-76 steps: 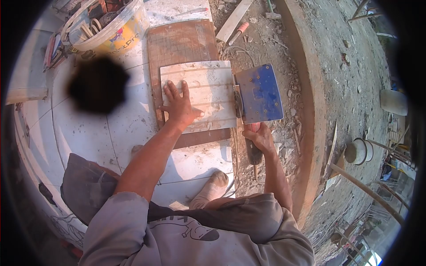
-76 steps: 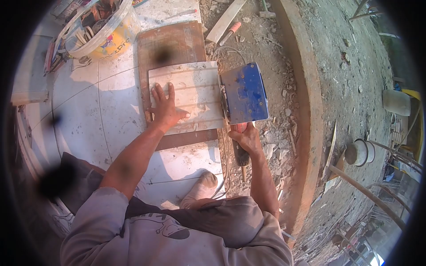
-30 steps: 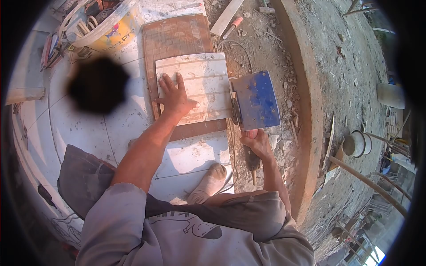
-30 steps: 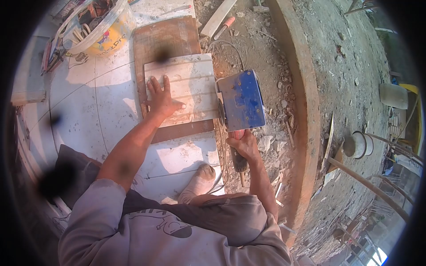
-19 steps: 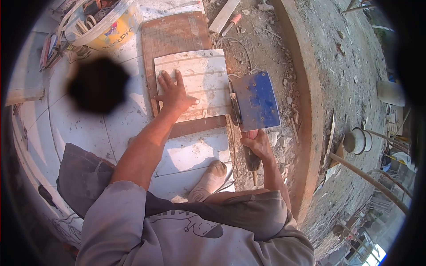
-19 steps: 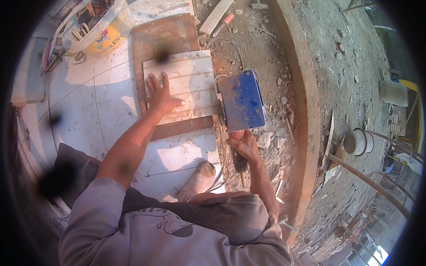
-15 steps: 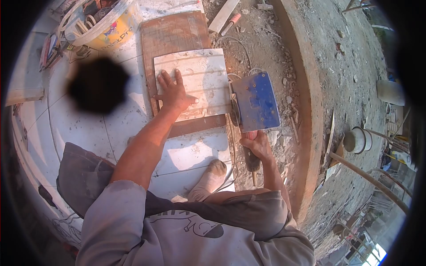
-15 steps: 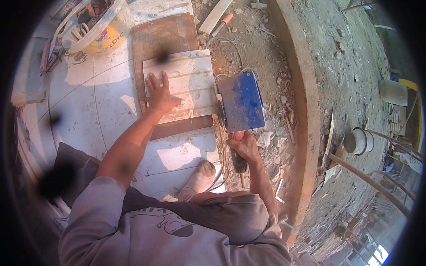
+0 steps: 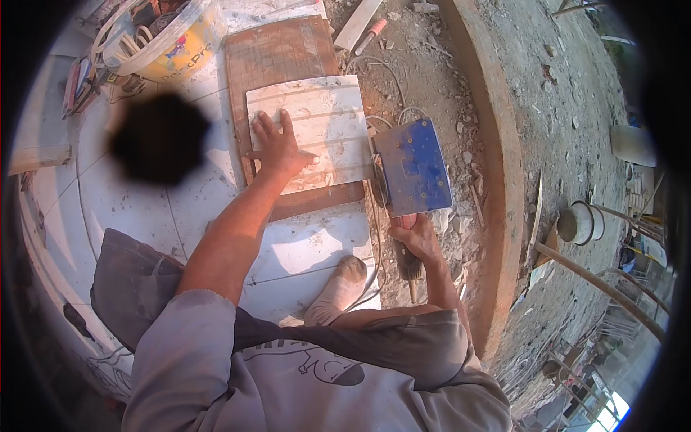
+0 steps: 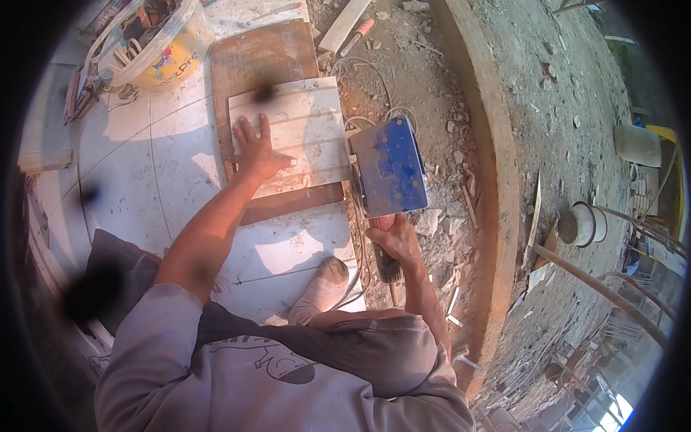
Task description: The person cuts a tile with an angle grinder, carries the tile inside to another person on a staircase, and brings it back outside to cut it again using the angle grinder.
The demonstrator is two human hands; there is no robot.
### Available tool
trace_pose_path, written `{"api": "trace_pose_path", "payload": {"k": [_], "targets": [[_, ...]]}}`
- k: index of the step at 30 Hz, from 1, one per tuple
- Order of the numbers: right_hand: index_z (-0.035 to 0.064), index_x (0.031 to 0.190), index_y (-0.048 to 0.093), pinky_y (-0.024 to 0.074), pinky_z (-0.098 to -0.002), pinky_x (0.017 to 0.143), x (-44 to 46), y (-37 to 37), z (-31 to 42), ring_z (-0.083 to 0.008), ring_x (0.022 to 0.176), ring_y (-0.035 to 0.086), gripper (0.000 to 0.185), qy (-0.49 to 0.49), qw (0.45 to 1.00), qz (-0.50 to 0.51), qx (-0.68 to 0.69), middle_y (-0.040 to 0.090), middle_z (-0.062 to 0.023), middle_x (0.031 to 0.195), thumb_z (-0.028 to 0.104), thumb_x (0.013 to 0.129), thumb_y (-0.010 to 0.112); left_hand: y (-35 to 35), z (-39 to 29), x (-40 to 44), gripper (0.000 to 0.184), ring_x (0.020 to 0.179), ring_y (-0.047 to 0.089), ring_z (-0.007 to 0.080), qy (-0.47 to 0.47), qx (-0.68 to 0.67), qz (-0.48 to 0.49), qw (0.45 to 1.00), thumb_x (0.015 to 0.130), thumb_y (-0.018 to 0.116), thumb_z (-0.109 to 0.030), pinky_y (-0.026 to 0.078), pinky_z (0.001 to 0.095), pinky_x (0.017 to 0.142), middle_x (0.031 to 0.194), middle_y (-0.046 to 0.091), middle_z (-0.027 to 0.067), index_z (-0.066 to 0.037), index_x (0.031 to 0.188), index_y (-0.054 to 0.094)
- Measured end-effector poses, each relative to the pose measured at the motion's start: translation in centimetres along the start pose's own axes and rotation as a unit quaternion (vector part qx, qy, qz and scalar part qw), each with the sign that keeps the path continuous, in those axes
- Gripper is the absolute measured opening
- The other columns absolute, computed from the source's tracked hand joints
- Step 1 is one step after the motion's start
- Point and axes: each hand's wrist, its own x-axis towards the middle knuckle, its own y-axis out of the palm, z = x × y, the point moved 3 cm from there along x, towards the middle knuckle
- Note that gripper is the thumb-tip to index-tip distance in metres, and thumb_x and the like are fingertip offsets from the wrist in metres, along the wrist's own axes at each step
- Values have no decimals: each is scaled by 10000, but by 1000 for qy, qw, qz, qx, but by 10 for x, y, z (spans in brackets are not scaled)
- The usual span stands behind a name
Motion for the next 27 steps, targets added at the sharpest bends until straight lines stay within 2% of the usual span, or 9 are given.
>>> {"api": "trace_pose_path", "payload": {"k": [8,15,19,27], "targets": [[-49,1179,574,541,-394,800,-6,-1,1,-318,897,689,656,-8,1000,4,13,695,-203,984,316,670,769,2,1,2,1368,1455,-128,577,-3,5,3,1000,632,906,-486,149,597,1195,1564,-102,414,-67,1593,29],[-42,1199,570,527,-423,877,-8,1,-9,-389,1022,673,692,-14,1000,-4,-13,685,-250,1067,356,676,786,-4,-3,0,1379,1462,-128,566,-18,7,20,1000,630,905,-503,173,678,1150,1569,-111,404,-101,1598,8],[-38,1202,578,525,-422,882,-12,1,-7,-383,1019,675,683,-1,1000,-1,-21,686,-252,1070,347,678,786,1,0,2,1383,1470,-124,549,-11,10,2,1000,625,907,-505,211,727,1108,1579,-112,385,-117,1601,7],[-32,1196,604,520,-387,879,-24,-4,2,-324,1004,678,663,-8,1000,15,15,693,-213,1063,311,658,786,1,2,1,1381,1480,-120,531,-11,0,4,1000,617,907,-504,194,717,1122,1591,-106,369,-116,1603,22]]}}
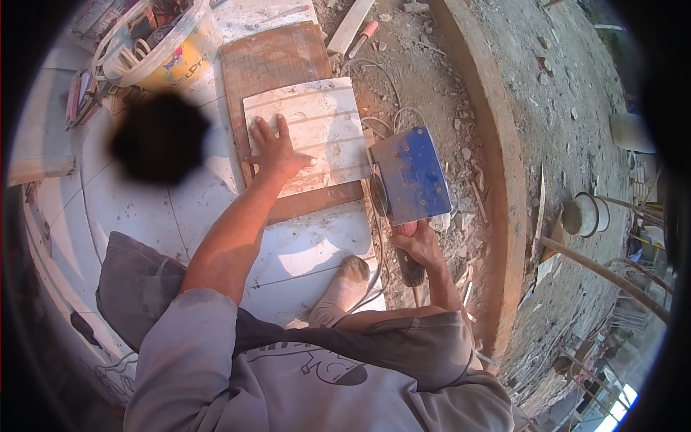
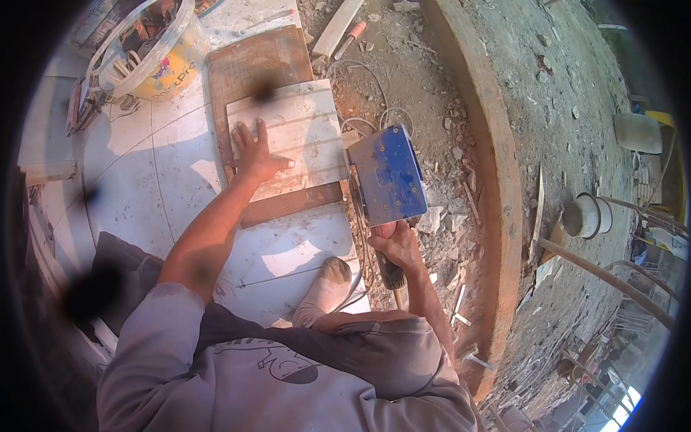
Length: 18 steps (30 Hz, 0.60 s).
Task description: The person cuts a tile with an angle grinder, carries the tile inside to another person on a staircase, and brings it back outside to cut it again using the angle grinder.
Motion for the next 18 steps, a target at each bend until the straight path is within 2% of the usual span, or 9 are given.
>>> {"api": "trace_pose_path", "payload": {"k": [4,8,10,11,12,14,16,18], "targets": [[-22,1220,591,518,-386,886,-10,2,-16,-326,1007,675,687,27,999,-18,-14,690,-212,1077,311,652,785,0,0,0,1380,1492,-120,504,-2,2,0,1000,617,900,-523,204,734,1105,1603,-122,344,-135,1606,18],[1,1328,516,513,-403,905,-9,7,-35,-327,1039,664,802,39,998,-46,36,670,-211,1152,308,643,797,-9,-5,-6,1376,1499,-122,485,-27,10,28,999,618,897,-531,203,742,1098,1608,-131,330,-155,1609,20],[10,1352,482,515,-396,902,-9,2,-40,-304,1038,654,821,41,988,-101,113,660,-195,1166,269,644,807,-6,-3,-5,1372,1501,-122,480,-23,-2,20,1000,617,899,-528,206,760,1079,1610,-135,324,-166,1610,24],[21,1348,474,521,-373,875,-8,-4,-47,-260,999,643,794,58,987,-123,88,653,-166,1144,217,654,807,-4,-2,-3,1372,1501,-122,480,-21,1,19,1000,617,899,-528,206,760,1079,1610,-135,324,-166,1610,24],[21,1348,474,521,-373,875,-7,-8,-49,-260,999,643,794,58,986,-124,91,653,-166,1144,217,654,807,-3,-2,-3,1372,1501,-121,482,-16,2,10,1000,616,898,-530,209,762,1076,1610,-132,326,-161,1610,29],[34,1333,491,529,-358,832,-7,-17,-54,-235,949,640,751,47,966,-139,213,650,-136,1104,183,664,796,-2,0,-1,1372,1500,-119,484,-10,6,5,1000,614,898,-533,212,764,1074,1609,-129,328,-155,1610,33],[19,1318,506,538,-350,788,-5,-25,-63,-221,913,644,707,72,961,-154,220,647,-126,1086,181,688,782,-5,-3,-4,1368,1495,-121,497,-12,5,15,1000,614,896,-533,191,732,1106,1599,-122,350,-136,1608,43],[-5,1304,518,542,-340,759,0,-29,-77,-201,882,648,667,79,936,-162,303,650,-123,1066,195,717,764,-2,-1,-3,1364,1492,-115,505,-4,9,8,1000,617,893,-533,178,706,1127,1594,-117,361,-127,1606,47]]}}
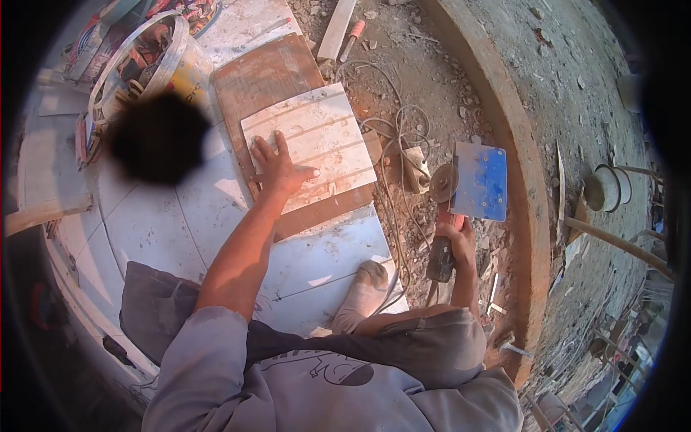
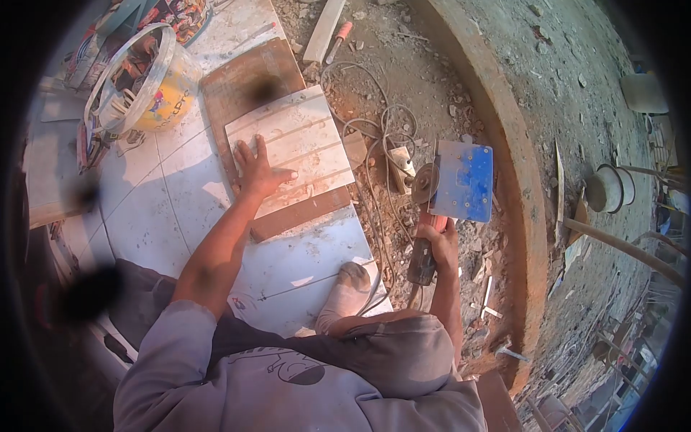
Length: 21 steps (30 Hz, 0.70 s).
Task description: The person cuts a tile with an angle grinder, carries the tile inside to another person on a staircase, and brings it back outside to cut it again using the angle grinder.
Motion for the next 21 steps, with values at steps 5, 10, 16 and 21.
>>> {"api": "trace_pose_path", "payload": {"k": [5,10,16,21], "targets": [[-26,1285,531,543,-331,738,12,-6,-8,-179,819,651,632,22,996,-9,89,663,-110,1017,237,753,750,6,5,6,1351,1505,-99,471,17,3,-8,1000,628,893,-524,242,804,1027,1614,-112,317,-153,1605,36],[6,1227,574,545,-331,692,63,-12,-30,-187,758,663,574,48,972,40,228,673,-88,970,348,802,753,3,5,0,1333,1480,-69,542,53,15,-48,997,638,883,-536,213,718,1112,1582,-82,383,-127,1601,56],[-57,1050,604,580,-370,594,151,0,-33,-269,635,677,581,58,936,58,342,684,-176,801,467,818,698,1,3,-1,1338,1482,-62,538,36,4,-18,999,642,902,-481,156,618,1187,1580,-70,390,-117,1600,41],[-34,1039,614,576,-371,598,185,13,-6,-262,642,677,552,72,919,114,369,684,-153,794,454,802,714,-3,0,-1,1342,1490,-64,521,31,15,-10,999,637,903,-467,113,559,1217,1583,-76,388,-112,1600,38]]}}
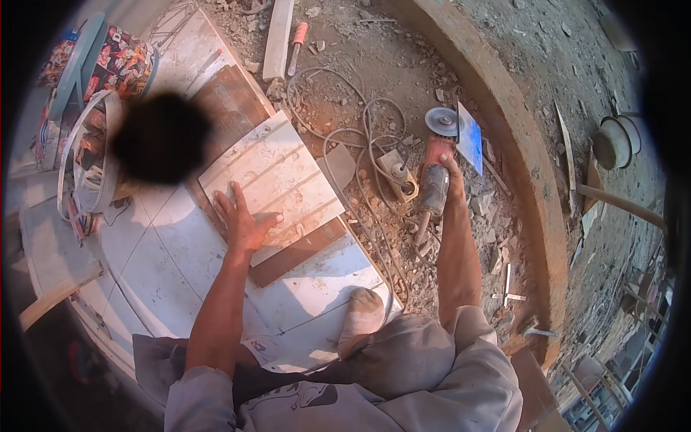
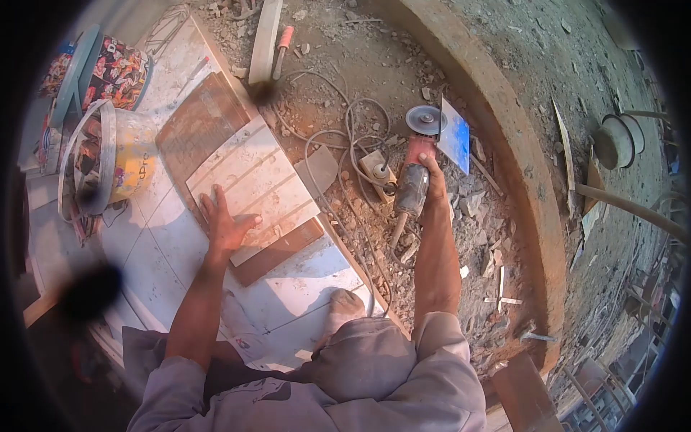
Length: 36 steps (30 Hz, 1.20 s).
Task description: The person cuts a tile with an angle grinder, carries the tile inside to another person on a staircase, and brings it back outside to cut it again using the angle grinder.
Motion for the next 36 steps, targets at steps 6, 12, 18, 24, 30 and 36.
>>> {"api": "trace_pose_path", "payload": {"k": [6,12,18,24,30,36], "targets": [[27,1037,638,572,-355,622,46,14,12,-213,675,678,444,8,999,7,-41,689,-93,809,377,795,761,3,4,3,1348,1492,-68,516,3,2,-2,1000,629,904,-455,87,545,1224,1586,-73,385,-102,1599,37],[31,1036,642,551,-343,611,92,50,23,-200,633,660,474,-3,995,18,-93,689,-86,798,409,784,777,1,2,1,1371,1498,-72,500,16,-7,-12,1000,611,920,-443,82,542,1221,1587,-81,382,-83,1596,38],[38,1016,649,536,-341,582,130,55,22,-193,613,649,467,55,978,39,-196,680,-72,770,422,783,780,-4,-7,-3,1362,1501,-33,498,7,4,-15,1000,596,940,-392,94,522,1218,1574,-45,408,-22,1582,76],[51,1061,627,527,-332,574,125,40,24,-179,609,635,461,93,969,35,-228,664,-47,770,382,789,797,-6,-10,-2,1371,1503,-62,489,-10,-10,-1,1000,605,937,-408,91,525,1221,1584,-63,389,-29,1585,56],[26,1125,617,526,-328,599,123,40,28,-173,655,633,551,120,960,9,-254,665,-58,825,409,779,809,-5,-10,-2,1364,1504,-74,482,-24,-13,9,1000,612,935,-404,92,524,1225,1589,-65,380,-39,1587,55],[-48,1229,596,523,-319,666,106,53,34,-181,753,650,712,10,933,-54,-356,677,-104,939,439,757,811,0,-3,-2,1359,1502,-45,493,8,-15,-15,1000,606,939,-397,94,534,1220,1584,-54,392,-45,1588,69]]}}
